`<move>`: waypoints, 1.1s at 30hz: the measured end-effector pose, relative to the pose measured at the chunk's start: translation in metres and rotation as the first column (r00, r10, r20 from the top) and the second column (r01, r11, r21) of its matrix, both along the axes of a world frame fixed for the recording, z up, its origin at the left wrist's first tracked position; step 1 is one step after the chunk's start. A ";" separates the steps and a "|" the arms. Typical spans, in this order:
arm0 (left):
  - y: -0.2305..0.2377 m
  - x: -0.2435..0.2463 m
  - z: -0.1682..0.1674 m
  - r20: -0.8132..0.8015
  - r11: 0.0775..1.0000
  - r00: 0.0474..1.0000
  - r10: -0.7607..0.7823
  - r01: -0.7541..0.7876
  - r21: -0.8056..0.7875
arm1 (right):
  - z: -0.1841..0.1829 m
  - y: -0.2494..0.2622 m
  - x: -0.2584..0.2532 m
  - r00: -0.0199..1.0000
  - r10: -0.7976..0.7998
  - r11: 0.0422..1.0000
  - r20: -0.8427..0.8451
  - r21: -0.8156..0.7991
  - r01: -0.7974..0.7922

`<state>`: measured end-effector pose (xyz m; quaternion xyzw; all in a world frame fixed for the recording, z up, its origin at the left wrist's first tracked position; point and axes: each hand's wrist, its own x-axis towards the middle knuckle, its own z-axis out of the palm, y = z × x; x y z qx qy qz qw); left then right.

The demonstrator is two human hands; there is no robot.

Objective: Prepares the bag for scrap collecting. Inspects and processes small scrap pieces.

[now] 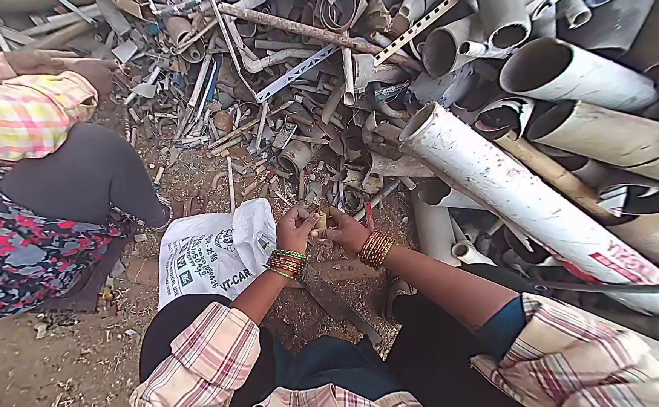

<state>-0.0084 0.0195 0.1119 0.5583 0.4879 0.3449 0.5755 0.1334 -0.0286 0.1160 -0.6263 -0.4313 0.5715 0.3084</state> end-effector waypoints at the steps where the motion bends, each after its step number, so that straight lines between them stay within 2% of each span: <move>1: -0.001 0.001 0.001 0.000 1.000 1.000 0.010 -0.010 -0.010 | -0.002 0.001 -0.003 0.999 -0.039 0.999 0.019 0.004 0.039; 5: 0.004 0.005 0.005 0.097 0.969 0.985 0.146 -0.122 -0.216 | 0.005 0.001 -0.003 1.000 -0.013 0.999 -0.020 0.045 0.014; 7: 0.009 0.003 0.003 0.134 0.955 0.972 0.191 -0.153 -0.253 | 0.008 0.000 0.001 0.999 0.005 0.997 -0.044 0.074 -0.002; 9: 0.010 0.001 0.002 0.108 0.967 0.976 0.188 -0.165 -0.193 | 0.009 0.000 0.004 0.999 -0.016 0.995 -0.031 0.095 0.019; 12: 0.006 -0.002 0.008 -0.004 0.995 0.995 0.103 -0.103 -0.002 | 0.009 -0.002 0.001 0.999 -0.039 0.994 -0.012 0.100 0.040; 15: 0.004 -0.002 0.011 -0.130 0.991 0.986 0.103 -0.090 0.103 | 0.012 -0.004 -0.004 0.998 0.004 0.997 -0.065 0.083 0.001; 18: 0.003 -0.001 0.008 -0.160 0.990 0.983 0.093 -0.073 0.124 | 0.011 -0.006 -0.014 0.990 0.012 0.998 -0.142 0.067 -0.003; 22: 0.000 0.001 0.010 -0.176 0.999 0.984 0.011 -0.003 0.042 | 0.004 -0.004 -0.020 0.980 -0.111 0.993 -0.167 0.014 0.115; 28: 0.008 0.001 0.005 -0.013 0.994 0.997 0.070 -0.071 -0.084 | 0.009 -0.002 -0.019 0.977 -0.153 0.988 -0.148 -0.001 0.155; 31: 0.011 0.002 0.006 0.086 0.984 0.989 0.121 -0.108 -0.139 | 0.010 0.000 -0.012 0.968 -0.120 0.991 -0.222 0.027 0.129; 33: 0.013 0.002 0.010 0.180 0.964 0.960 0.216 -0.180 -0.197 | 0.010 0.000 -0.008 0.956 -0.060 0.996 -0.287 0.051 0.078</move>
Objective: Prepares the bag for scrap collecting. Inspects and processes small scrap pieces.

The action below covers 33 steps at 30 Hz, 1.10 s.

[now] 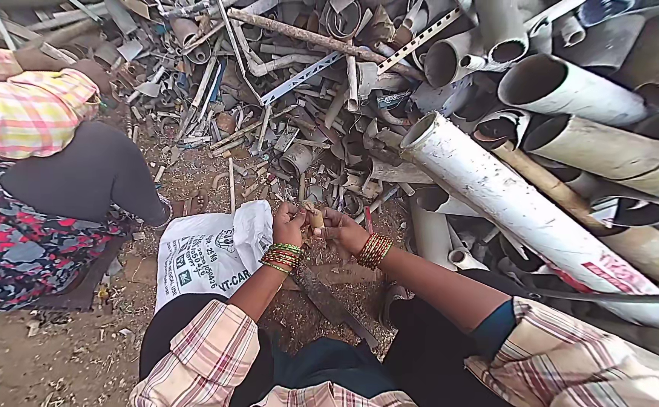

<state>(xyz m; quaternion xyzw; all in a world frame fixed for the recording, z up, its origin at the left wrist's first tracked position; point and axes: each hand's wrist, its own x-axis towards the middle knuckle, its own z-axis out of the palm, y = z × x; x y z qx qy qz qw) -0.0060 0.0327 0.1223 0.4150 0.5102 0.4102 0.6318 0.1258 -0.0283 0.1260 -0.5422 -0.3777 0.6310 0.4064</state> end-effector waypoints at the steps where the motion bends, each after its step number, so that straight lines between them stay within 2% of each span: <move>1: 0.004 -0.001 0.006 0.059 0.996 0.995 0.079 -0.076 -0.044 | -0.002 -0.002 0.002 0.998 0.047 0.999 -0.039 0.025 -0.046; 3: 0.018 -0.007 0.018 0.158 0.980 0.967 0.199 -0.193 -0.052 | -0.006 -0.006 0.004 0.985 0.132 0.991 -0.114 0.043 -0.128; 5: 0.027 -0.018 0.025 0.170 0.987 0.975 0.145 -0.154 0.045 | -0.011 -0.007 0.004 0.974 0.151 0.988 -0.170 0.045 -0.145; 7: 0.023 -0.022 0.026 0.010 0.991 0.999 -0.031 0.030 0.128 | -0.013 -0.006 0.009 0.981 0.105 0.994 -0.166 0.052 -0.097; 10: 0.013 -0.018 0.016 -0.296 0.949 0.913 -0.280 0.310 0.059 | -0.013 -0.003 0.015 0.993 0.032 0.998 -0.112 0.063 -0.025; 15: 0.009 -0.017 0.003 -0.493 0.880 0.792 -0.359 0.463 0.104 | -0.006 0.000 0.017 0.998 -0.030 0.997 -0.061 0.065 0.034; 20: 0.007 -0.015 0.006 -0.425 0.894 0.819 -0.385 0.446 0.048 | -0.008 -0.001 0.019 0.999 -0.028 0.999 -0.034 0.044 0.029; 25: 0.010 -0.013 0.007 -0.488 0.878 0.772 -0.407 0.479 0.026 | -0.006 -0.002 0.016 0.999 -0.029 0.999 -0.019 0.037 0.029; 29: 0.009 -0.013 0.006 -0.558 0.853 0.729 -0.397 0.518 0.070 | -0.005 -0.002 0.017 0.999 -0.037 0.999 -0.006 0.027 0.037; 33: 0.006 -0.011 0.003 -0.567 0.867 0.761 -0.316 0.475 0.154 | -0.007 -0.004 0.018 0.999 -0.030 0.999 -0.015 0.027 0.030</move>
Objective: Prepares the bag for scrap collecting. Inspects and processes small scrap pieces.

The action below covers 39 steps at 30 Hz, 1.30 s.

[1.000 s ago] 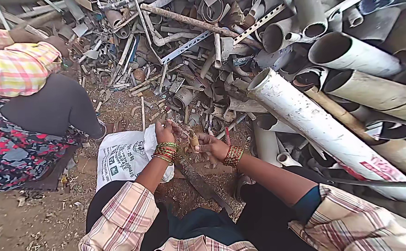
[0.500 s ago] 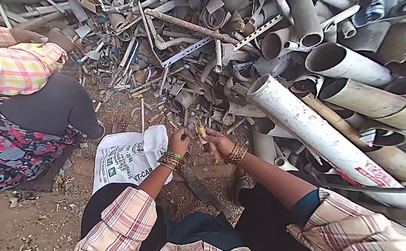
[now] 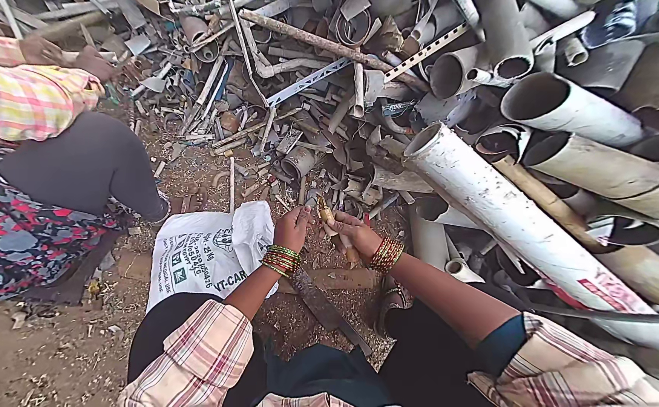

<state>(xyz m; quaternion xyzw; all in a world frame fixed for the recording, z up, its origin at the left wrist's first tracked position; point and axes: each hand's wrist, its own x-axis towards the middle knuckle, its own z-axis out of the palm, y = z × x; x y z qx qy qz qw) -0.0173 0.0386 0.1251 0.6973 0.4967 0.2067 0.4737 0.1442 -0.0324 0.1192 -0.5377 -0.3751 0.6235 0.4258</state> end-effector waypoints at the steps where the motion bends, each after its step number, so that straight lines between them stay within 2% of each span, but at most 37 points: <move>1: 0.001 0.000 -0.002 0.038 1.000 0.999 -0.007 0.007 -0.009 | -0.001 0.000 0.000 1.000 -0.001 1.000 -0.010 -0.003 0.001; 4: -0.001 0.001 -0.008 0.197 0.997 0.980 0.010 0.006 -0.080 | 0.000 -0.001 0.000 1.000 0.002 1.000 -0.002 -0.022 -0.002; 7: -0.007 0.006 -0.010 0.350 0.980 0.931 0.108 -0.041 -0.193 | 0.000 0.000 -0.002 0.999 0.016 1.000 0.041 -0.022 -0.015; 13: -0.012 0.014 -0.020 0.479 0.908 0.805 0.351 -0.167 -0.385 | -0.006 0.000 -0.019 0.999 -0.016 0.999 0.045 -0.036 0.018; 16: -0.012 0.017 -0.024 0.501 0.867 0.747 0.437 -0.202 -0.455 | -0.007 0.001 -0.024 0.998 -0.042 0.998 0.048 -0.042 0.044; 21: -0.012 0.018 -0.020 0.453 0.851 0.766 0.456 -0.227 -0.474 | -0.008 0.003 -0.031 0.992 -0.043 0.998 0.120 -0.031 0.047; 26: -0.006 0.016 -0.023 0.453 0.827 0.730 0.512 -0.278 -0.488 | -0.006 0.000 -0.031 0.987 0.108 0.992 0.122 0.045 -0.115; 31: -0.002 0.010 -0.017 0.456 0.913 0.811 0.368 -0.220 -0.344 | -0.001 0.000 -0.027 0.997 0.074 0.995 0.013 0.061 -0.075; 35: -0.004 0.005 -0.010 0.489 0.954 0.840 0.236 -0.105 -0.280 | -0.003 0.003 -0.020 0.999 0.020 0.999 0.043 0.040 -0.021; 39: -0.003 0.003 -0.005 0.427 0.955 0.873 0.236 -0.127 -0.268 | -0.003 0.002 -0.020 0.994 0.031 0.999 0.105 0.008 -0.032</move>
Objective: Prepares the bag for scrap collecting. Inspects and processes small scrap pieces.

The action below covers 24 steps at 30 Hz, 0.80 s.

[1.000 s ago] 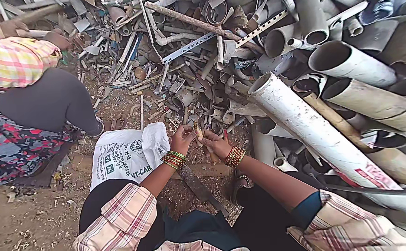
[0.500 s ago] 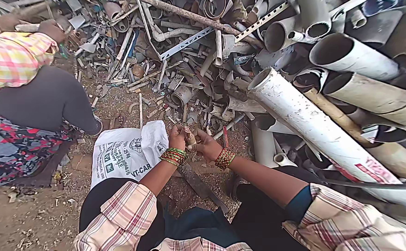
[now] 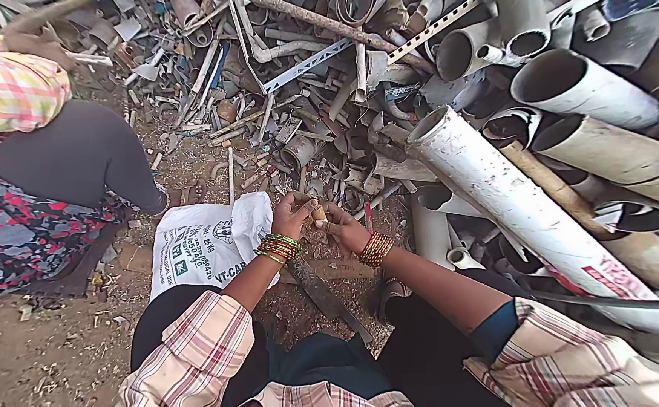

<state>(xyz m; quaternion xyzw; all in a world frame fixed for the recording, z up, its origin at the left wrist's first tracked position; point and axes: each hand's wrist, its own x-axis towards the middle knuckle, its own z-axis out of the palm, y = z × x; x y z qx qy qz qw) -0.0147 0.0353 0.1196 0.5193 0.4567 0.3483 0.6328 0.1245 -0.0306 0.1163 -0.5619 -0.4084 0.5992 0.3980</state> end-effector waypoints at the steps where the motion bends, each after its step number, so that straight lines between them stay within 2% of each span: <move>1: 0.001 -0.001 0.000 -0.034 1.000 0.999 0.002 -0.002 0.002 | 0.000 0.000 -0.001 1.000 0.003 1.000 0.013 -0.015 -0.003; 4: 0.003 0.000 0.001 -0.064 0.998 0.998 0.020 -0.023 -0.058 | 0.000 -0.001 0.001 0.997 0.034 0.999 0.067 -0.025 -0.032; 6: 0.004 0.001 -0.001 -0.023 0.993 0.999 0.030 -0.032 -0.115 | -0.001 0.001 0.004 0.995 0.070 0.998 0.077 0.004 -0.070; 11: 0.002 0.003 0.004 0.090 0.965 0.991 0.098 -0.073 -0.251 | -0.006 0.003 0.015 0.988 0.144 0.989 -0.047 0.037 -0.142; 13: 0.000 0.003 0.005 0.081 0.963 0.991 0.107 -0.083 -0.255 | -0.006 0.005 0.020 0.979 0.202 0.979 -0.035 0.031 -0.200; 15: 0.000 0.002 0.004 -0.026 0.987 0.998 0.056 -0.060 -0.151 | 0.000 0.007 0.023 0.960 0.227 0.972 0.164 0.016 -0.233; 17: 0.002 -0.002 0.004 -0.252 0.998 0.968 -0.020 0.034 0.050 | 0.003 0.008 0.026 0.907 0.167 0.981 0.388 0.026 -0.192; 20: 0.003 -0.004 -0.003 -0.410 0.952 0.910 -0.067 0.181 0.247 | 0.000 0.010 0.030 0.919 -0.016 0.991 0.394 0.131 -0.039; 24: -0.003 -0.001 -0.001 -0.473 0.919 0.875 -0.108 0.270 0.289 | 0.001 0.010 0.025 0.935 -0.007 0.989 0.355 0.139 -0.045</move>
